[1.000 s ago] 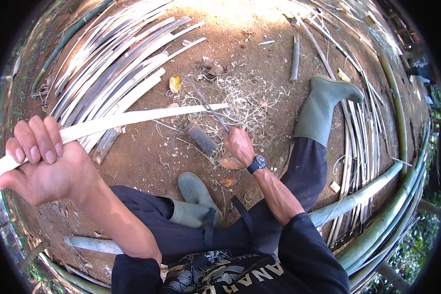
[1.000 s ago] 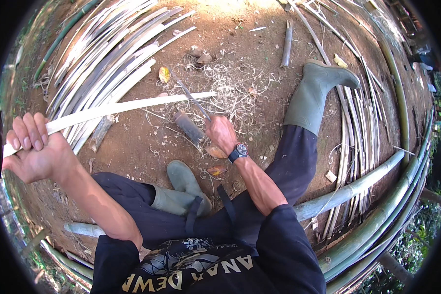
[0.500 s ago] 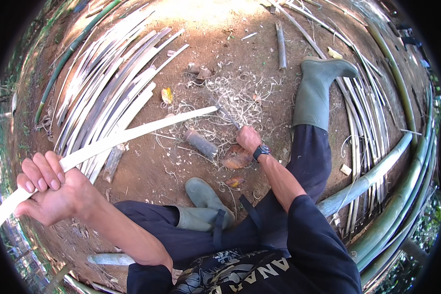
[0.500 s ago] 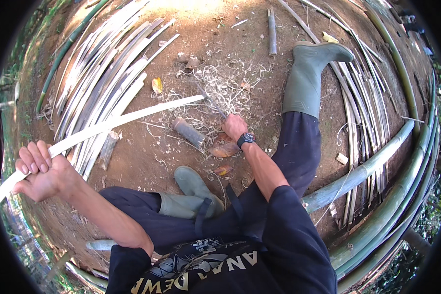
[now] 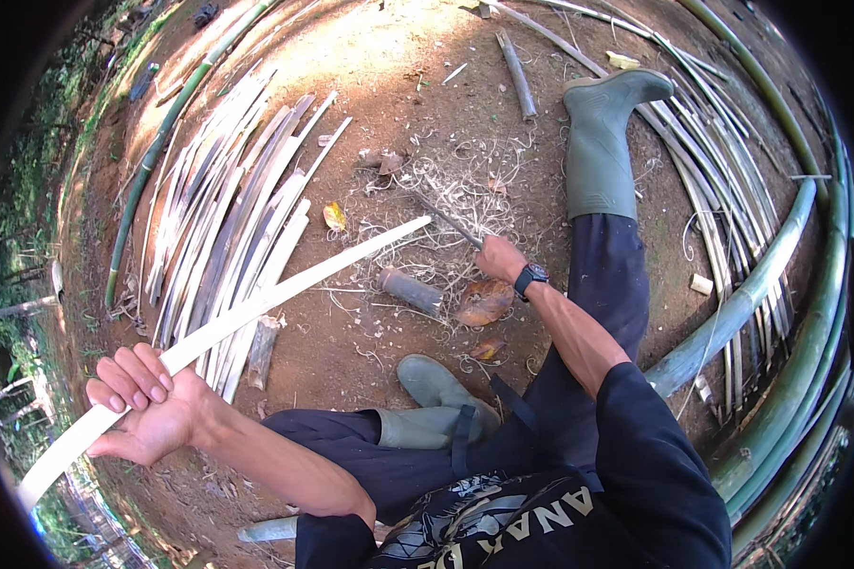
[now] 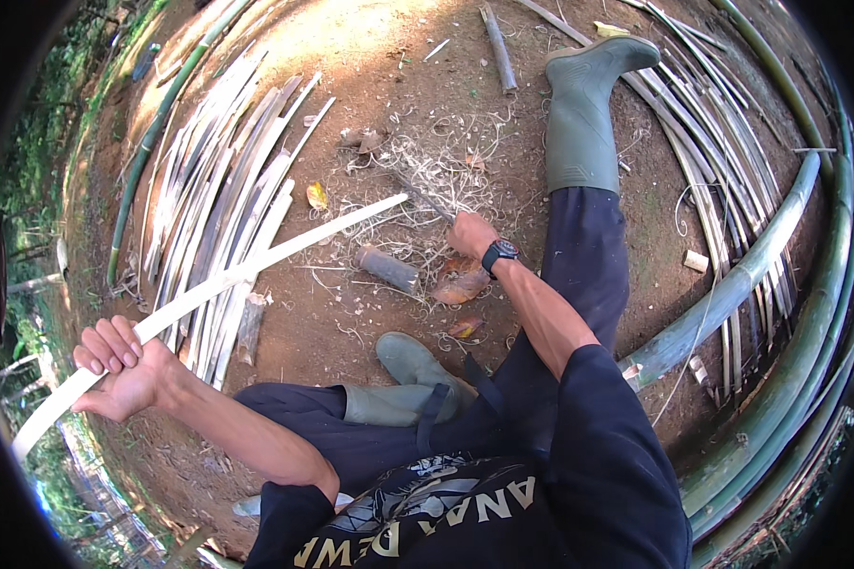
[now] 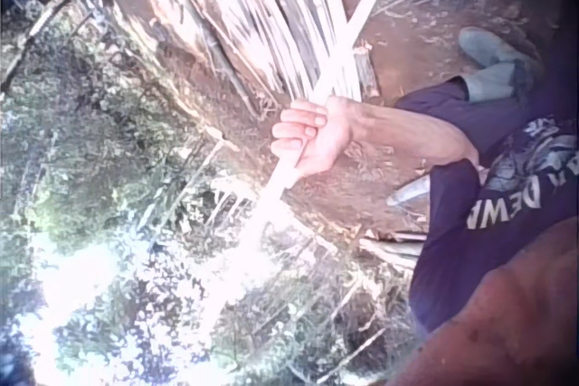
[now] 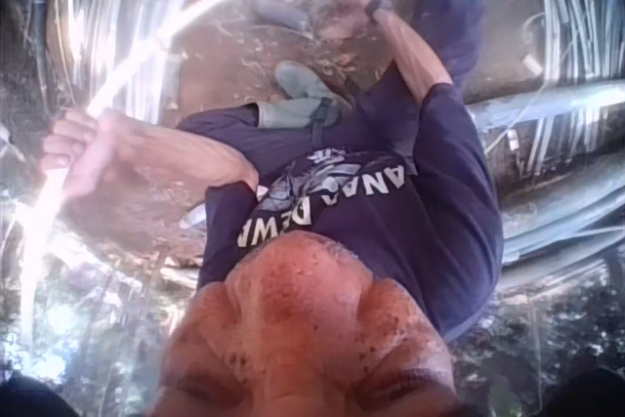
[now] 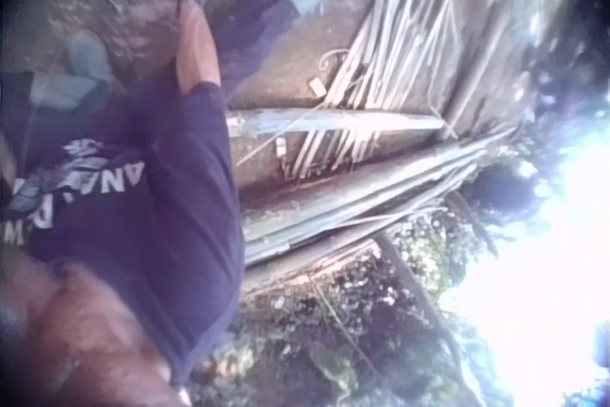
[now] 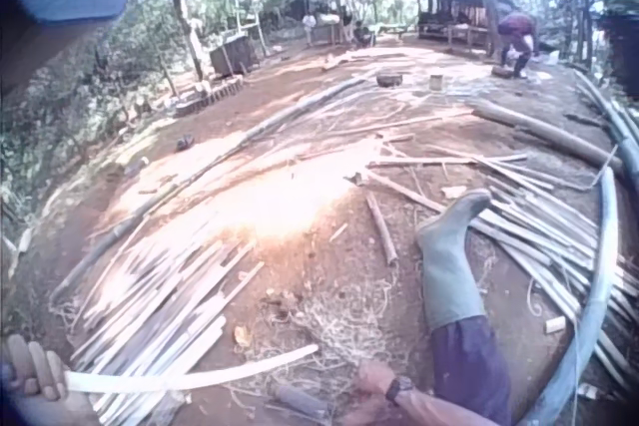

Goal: The person sits on the ground and uses a large knife to shave and smooth thin strips of bamboo. They repeatedly scrape the surface of the strips to remove rough edges and thin the material, occasionally inspecting the strips before placing them on a pile.

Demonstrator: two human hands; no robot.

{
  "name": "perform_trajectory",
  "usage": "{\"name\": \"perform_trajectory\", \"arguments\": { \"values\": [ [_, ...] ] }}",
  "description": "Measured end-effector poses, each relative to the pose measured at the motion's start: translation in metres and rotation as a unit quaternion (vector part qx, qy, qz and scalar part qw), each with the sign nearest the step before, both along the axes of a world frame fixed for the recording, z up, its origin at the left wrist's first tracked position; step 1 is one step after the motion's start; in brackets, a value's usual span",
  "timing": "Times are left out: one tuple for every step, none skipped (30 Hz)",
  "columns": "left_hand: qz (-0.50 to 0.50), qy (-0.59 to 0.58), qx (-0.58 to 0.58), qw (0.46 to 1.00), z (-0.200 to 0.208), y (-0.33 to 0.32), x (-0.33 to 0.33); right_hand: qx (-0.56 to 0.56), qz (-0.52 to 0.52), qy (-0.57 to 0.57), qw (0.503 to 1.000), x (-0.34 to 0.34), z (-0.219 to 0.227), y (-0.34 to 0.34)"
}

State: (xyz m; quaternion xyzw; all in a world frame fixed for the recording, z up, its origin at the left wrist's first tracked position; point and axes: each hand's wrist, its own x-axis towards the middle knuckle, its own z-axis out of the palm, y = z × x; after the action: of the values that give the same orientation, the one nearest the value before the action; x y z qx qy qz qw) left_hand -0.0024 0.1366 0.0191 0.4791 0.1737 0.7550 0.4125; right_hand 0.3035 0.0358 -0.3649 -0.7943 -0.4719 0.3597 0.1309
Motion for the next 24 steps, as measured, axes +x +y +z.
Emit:
{"name": "perform_trajectory", "arguments": {
  "values": [
    [-0.019, 0.004, 0.004, 1.000, 0.002, -0.001, 0.002, 0.013, 0.006, 0.010, 1.000, -0.008, 0.009, 0.000],
    [-0.030, 0.009, 0.008, 0.999, 0.003, -0.005, 0.000, 0.026, 0.020, 0.022, 0.999, -0.024, 0.031, -0.002],
    [-0.046, 0.011, 0.011, 0.999, 0.005, -0.008, 0.002, 0.038, 0.029, 0.030, 0.998, -0.036, 0.056, -0.005],
    [-0.059, 0.009, 0.012, 0.998, 0.008, -0.012, 0.008, 0.046, 0.026, 0.070, 0.996, -0.051, 0.080, -0.005],
    [-0.085, 0.001, 0.013, 0.996, 0.010, -0.015, 0.010, 0.053, 0.023, 0.110, 0.992, -0.067, 0.104, -0.006],
    [-0.112, -0.007, 0.013, 0.994, 0.011, -0.016, 0.012, 0.094, 0.032, 0.128, 0.987, -0.082, 0.125, -0.008],
    [-0.138, -0.015, 0.012, 0.990, 0.012, -0.017, 0.014, 0.134, 0.041, 0.146, 0.979, -0.097, 0.143, -0.010],
    [-0.133, 0.002, 0.033, 0.991, 0.012, -0.018, 0.018, 0.227, 0.057, 0.143, 0.962, -0.110, 0.159, -0.012],
    [-0.137, 0.005, 0.033, 0.990, 0.012, -0.019, 0.020, 0.317, 0.071, 0.140, 0.935, -0.120, 0.167, -0.014],
    [-0.140, 0.008, 0.033, 0.990, 0.011, -0.020, 0.020, 0.369, 0.091, 0.131, 0.916, -0.129, 0.166, -0.011],
    [-0.142, 0.010, 0.033, 0.989, 0.011, -0.020, 0.019, 0.305, 0.069, 0.156, 0.937, -0.128, 0.164, -0.010],
    [-0.138, 0.016, 0.031, 0.990, 0.011, -0.019, 0.018, 0.240, 0.046, 0.180, 0.953, -0.124, 0.161, -0.009],
    [-0.132, 0.024, 0.028, 0.991, 0.011, -0.019, 0.014, 0.173, 0.029, 0.203, 0.963, -0.116, 0.161, -0.006],
    [-0.135, 0.027, 0.025, 0.990, 0.010, -0.017, 0.015, 0.070, 0.011, 0.195, 0.978, -0.104, 0.129, -0.002],
    [-0.138, 0.031, 0.020, 0.990, 0.009, -0.015, 0.014, 0.064, 0.025, 0.142, 0.987, -0.090, 0.098, -0.002],
    [-0.144, 0.021, 0.024, 0.989, 0.008, -0.013, 0.010, 0.094, 0.043, 0.120, 0.987, -0.090, 0.102, -0.002],
    [-0.151, 0.012, 0.026, 0.988, 0.007, -0.010, 0.005, 0.124, 0.060, 0.098, 0.986, -0.092, 0.106, -0.002],
    [-0.158, 0.002, 0.029, 0.987, 0.006, -0.009, 0.002, 0.140, 0.066, 0.116, 0.981, -0.098, 0.110, -0.002],
    [-0.151, 0.001, 0.030, 0.988, 0.005, -0.010, 0.001, 0.151, 0.074, 0.135, 0.976, -0.107, 0.137, 0.000],
    [-0.148, -0.001, 0.032, 0.989, 0.007, -0.014, 0.005, 0.163, 0.079, 0.155, 0.971, -0.111, 0.151, 0.002],
    [-0.143, -0.002, 0.033, 0.989, 0.008, -0.017, 0.008, 0.178, 0.079, 0.157, 0.968, -0.112, 0.149, 0.003],
    [-0.140, 0.003, 0.031, 0.990, 0.008, -0.017, 0.010, 0.191, 0.075, 0.162, 0.965, -0.112, 0.145, 0.003],
    [-0.133, 0.005, 0.025, 0.991, 0.007, -0.016, 0.011, 0.209, 0.072, 0.162, 0.962, -0.109, 0.142, 0.006],
    [-0.127, 0.007, 0.019, 0.992, 0.007, -0.014, 0.012, 0.102, 0.059, 0.145, 0.982, -0.101, 0.113, 0.010]
  ]
}}
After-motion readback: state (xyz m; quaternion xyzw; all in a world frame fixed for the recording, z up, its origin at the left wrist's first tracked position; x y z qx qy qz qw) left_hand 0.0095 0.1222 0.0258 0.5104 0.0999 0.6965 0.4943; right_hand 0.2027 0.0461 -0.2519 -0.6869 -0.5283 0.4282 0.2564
